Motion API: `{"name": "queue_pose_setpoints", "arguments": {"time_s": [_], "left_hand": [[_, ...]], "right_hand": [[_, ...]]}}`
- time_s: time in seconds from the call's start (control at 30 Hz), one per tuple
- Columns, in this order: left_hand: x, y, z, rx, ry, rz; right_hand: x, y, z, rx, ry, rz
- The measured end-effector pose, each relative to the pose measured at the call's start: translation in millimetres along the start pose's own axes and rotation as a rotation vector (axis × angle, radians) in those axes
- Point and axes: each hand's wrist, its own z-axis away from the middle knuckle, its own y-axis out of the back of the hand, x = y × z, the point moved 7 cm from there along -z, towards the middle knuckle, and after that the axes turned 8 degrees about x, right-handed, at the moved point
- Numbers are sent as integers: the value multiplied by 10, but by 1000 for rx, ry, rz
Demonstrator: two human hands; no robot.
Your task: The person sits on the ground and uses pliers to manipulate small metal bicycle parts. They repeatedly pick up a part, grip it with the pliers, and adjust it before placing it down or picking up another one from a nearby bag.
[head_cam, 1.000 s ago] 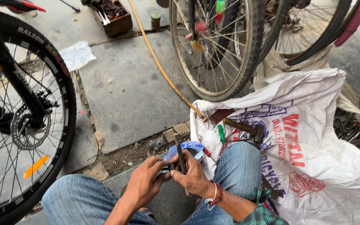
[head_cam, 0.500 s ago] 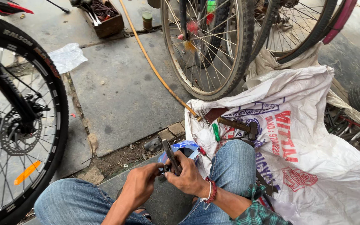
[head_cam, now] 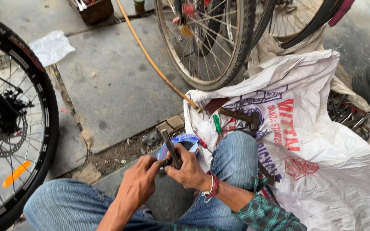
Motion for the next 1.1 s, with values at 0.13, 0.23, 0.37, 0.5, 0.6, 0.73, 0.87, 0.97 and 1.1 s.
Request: {"name": "queue_pose_setpoints", "arguments": {"time_s": [0.13,0.23,0.37,0.5,0.6,0.73,0.87,0.97,1.1], "left_hand": [[-185,-122,41,-216,282,110],[-94,-41,0,-96,220,176],[-29,39,-41,-45,142,117],[-160,-61,-6,-136,403,371],[-114,-9,-17,-22,289,444],[-272,-190,106,-80,608,659],[-344,-403,356,73,1065,921],[-250,-410,410,373,1006,1155],[-230,-548,530,512,1115,1343]], "right_hand": [[-30,-35,9,-39,-8,-60],[-83,-1,-11,-41,-34,-67],[-25,7,15,-77,-243,-132],[-71,9,1,-74,-78,-144],[-37,15,-4,-42,49,-291],[139,-37,64,-128,7,-240],[158,-118,164,-226,13,-271],[77,-132,172,-186,118,-227],[81,-115,124,-139,57,-310]]}}
